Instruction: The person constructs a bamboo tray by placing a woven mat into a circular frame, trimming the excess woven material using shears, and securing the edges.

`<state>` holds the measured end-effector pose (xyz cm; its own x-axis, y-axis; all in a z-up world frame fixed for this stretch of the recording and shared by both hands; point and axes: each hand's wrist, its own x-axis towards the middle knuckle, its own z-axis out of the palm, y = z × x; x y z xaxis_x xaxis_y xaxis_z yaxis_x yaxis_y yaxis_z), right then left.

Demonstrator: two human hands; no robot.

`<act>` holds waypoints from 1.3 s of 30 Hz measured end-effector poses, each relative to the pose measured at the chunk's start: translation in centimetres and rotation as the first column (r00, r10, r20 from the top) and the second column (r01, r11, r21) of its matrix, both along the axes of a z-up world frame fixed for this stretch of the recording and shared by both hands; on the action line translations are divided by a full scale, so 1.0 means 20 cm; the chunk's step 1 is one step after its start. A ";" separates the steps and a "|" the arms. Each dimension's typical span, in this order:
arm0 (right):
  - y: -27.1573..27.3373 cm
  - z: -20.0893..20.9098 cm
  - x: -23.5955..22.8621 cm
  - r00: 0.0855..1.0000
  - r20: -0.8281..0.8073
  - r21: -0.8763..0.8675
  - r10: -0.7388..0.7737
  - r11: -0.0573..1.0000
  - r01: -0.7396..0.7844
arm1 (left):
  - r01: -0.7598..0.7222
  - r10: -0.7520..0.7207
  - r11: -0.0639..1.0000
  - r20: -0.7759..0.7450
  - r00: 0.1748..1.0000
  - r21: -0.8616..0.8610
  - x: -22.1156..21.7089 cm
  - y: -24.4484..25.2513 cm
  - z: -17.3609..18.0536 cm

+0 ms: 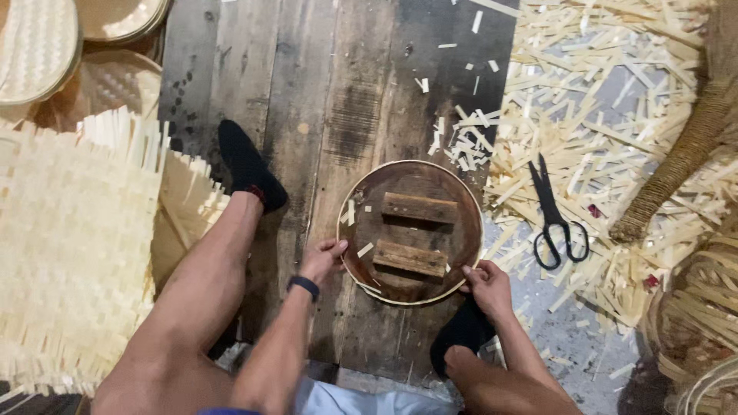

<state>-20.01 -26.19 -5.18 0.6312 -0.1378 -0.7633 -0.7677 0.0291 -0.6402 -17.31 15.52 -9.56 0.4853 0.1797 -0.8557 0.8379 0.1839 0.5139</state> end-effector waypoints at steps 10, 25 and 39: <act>-0.07 -0.04 0.22 0.972 0.210 -0.296 0.107 0.954 -0.041 | -0.117 0.108 0.987 0.082 0.991 0.106 0.08 -0.22 0.04; 0.01 -0.01 0.18 0.990 0.021 0.093 -0.139 0.986 0.136 | -0.371 0.367 0.926 -0.068 0.928 -0.073 -0.18 -0.63 0.20; 0.50 0.75 0.80 0.241 0.380 -0.711 0.893 0.448 -0.542 | -0.387 0.326 0.911 0.326 0.887 0.141 0.00 -0.65 0.73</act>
